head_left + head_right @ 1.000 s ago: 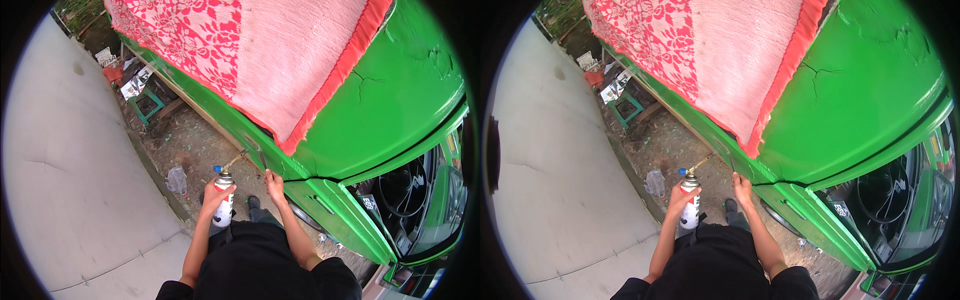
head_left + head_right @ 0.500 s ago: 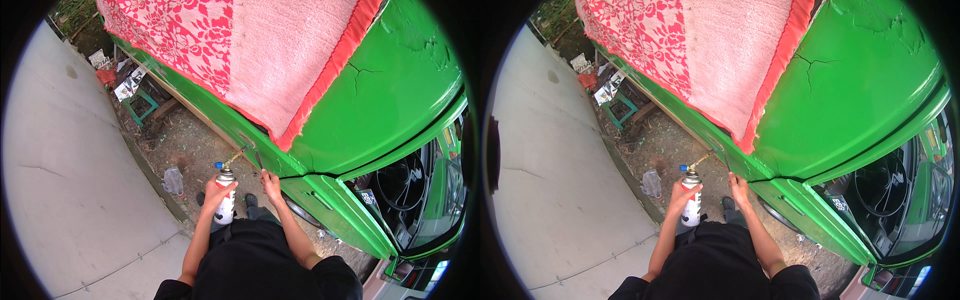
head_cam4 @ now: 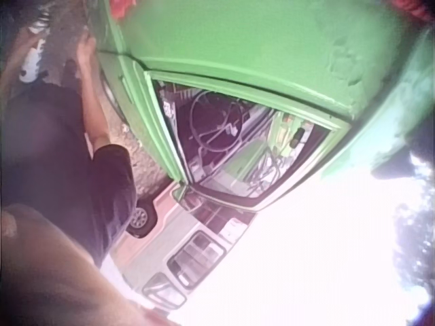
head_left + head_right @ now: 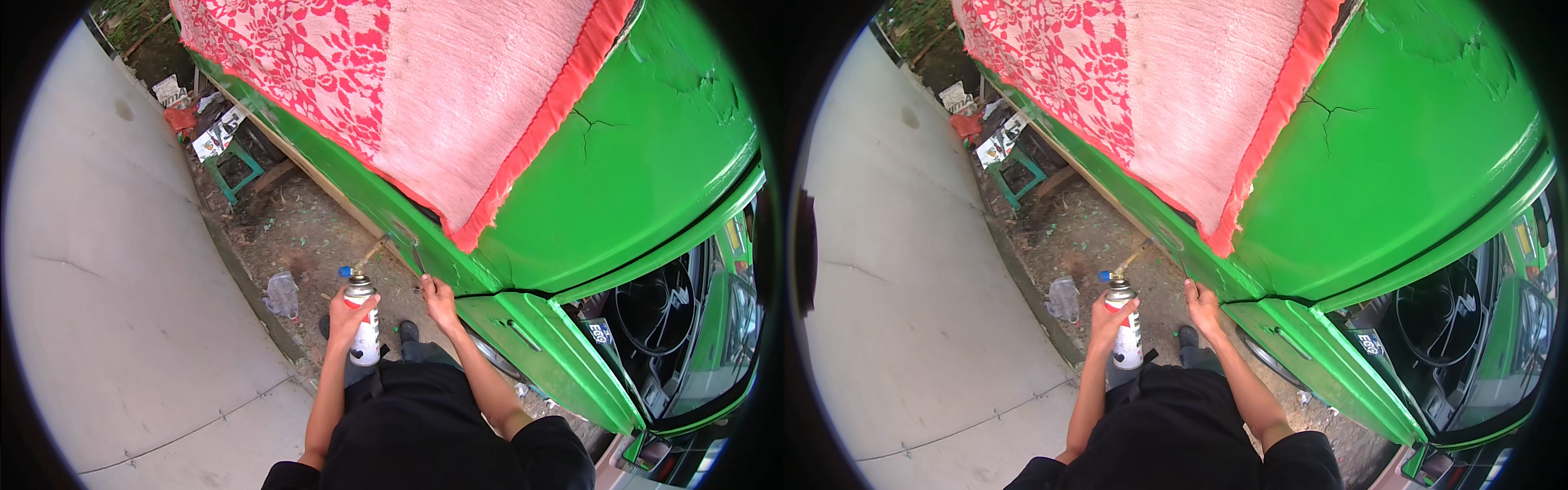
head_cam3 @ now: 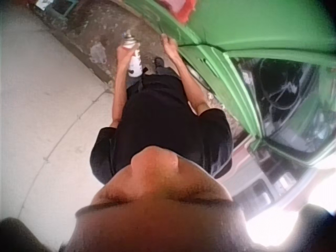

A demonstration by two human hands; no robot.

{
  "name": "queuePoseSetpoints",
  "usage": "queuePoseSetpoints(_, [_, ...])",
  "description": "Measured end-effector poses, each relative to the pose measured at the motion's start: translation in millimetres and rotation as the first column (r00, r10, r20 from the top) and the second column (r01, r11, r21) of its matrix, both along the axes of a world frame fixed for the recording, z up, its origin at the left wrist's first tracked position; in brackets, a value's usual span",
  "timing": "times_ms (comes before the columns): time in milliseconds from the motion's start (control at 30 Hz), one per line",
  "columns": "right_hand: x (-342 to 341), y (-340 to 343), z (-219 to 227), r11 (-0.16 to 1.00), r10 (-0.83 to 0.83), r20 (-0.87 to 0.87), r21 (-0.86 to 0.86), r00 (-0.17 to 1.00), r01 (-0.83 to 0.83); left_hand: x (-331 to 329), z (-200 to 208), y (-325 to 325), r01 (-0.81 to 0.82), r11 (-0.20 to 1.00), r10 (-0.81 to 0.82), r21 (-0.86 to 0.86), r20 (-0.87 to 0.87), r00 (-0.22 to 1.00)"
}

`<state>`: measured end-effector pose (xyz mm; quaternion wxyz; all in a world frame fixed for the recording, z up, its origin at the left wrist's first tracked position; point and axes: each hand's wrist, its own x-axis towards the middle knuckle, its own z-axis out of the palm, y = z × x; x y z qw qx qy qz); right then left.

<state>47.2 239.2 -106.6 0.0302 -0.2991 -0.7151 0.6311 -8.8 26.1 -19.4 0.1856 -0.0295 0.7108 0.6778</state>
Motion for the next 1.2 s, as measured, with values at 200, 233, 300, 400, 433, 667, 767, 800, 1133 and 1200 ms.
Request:
queuePoseSetpoints(200, [-42,-19,43,0.939,-0.014,-0.024,0.344,1.0,0.021,-5,12,-36,-0.258,0.964,0.261,0.059,-0.034,0.965])
queuePoseSetpoints(233, [-52,-22,47,0.937,-0.018,-0.043,0.348,0.999,0.032,-5,11,-43,-0.274,0.96,0.276,0.05,-0.04,0.96])
queuePoseSetpoints(300, [-72,-33,51,0.933,-0.036,-0.084,0.355,0.996,0.063,-8,11,-55,-0.302,0.953,0.304,0.033,-0.051,0.951])
queuePoseSetpoints(400, [-91,-49,41,0.891,-0.059,-0.198,0.432,0.978,0.141,-6,21,-60,-0.329,0.943,0.331,0.043,-0.03,0.943])
queuePoseSetpoints(433, [-86,-52,37,0.89,-0.088,-0.203,0.424,0.975,0.168,-5,22,-62,-0.345,0.937,0.346,0.051,-0.025,0.938])
queuePoseSetpoints(667, [-110,-53,26,0.876,-0.056,-0.195,0.462,0.979,0.142,0,19,-62,-0.304,0.952,0.304,0.042,-0.007,0.953])
queuePoseSetpoints(767, [-129,-60,45,0.9,-0.014,-0.172,0.427,0.985,0.088,1,23,-62,-0.302,0.953,0.302,0.028,-0.004,0.953])
queuePoseSetpoints(800, [-124,-62,53,0.911,-0.011,-0.16,0.406,0.987,0.076,0,26,-64,-0.306,0.952,0.307,0.026,-0.008,0.952])
queuePoseSetpoints(1133, [-136,-60,51,0.916,-0.021,-0.084,0.397,0.996,0.053,-3,18,-65,-0.264,0.962,0.265,0.076,-0.001,0.964])
queuePoseSetpoints(1200, [-132,-57,37,0.921,-0.024,-0.09,0.385,0.996,0.057,-6,20,-63,-0.249,0.965,0.251,0.076,-0.015,0.968])
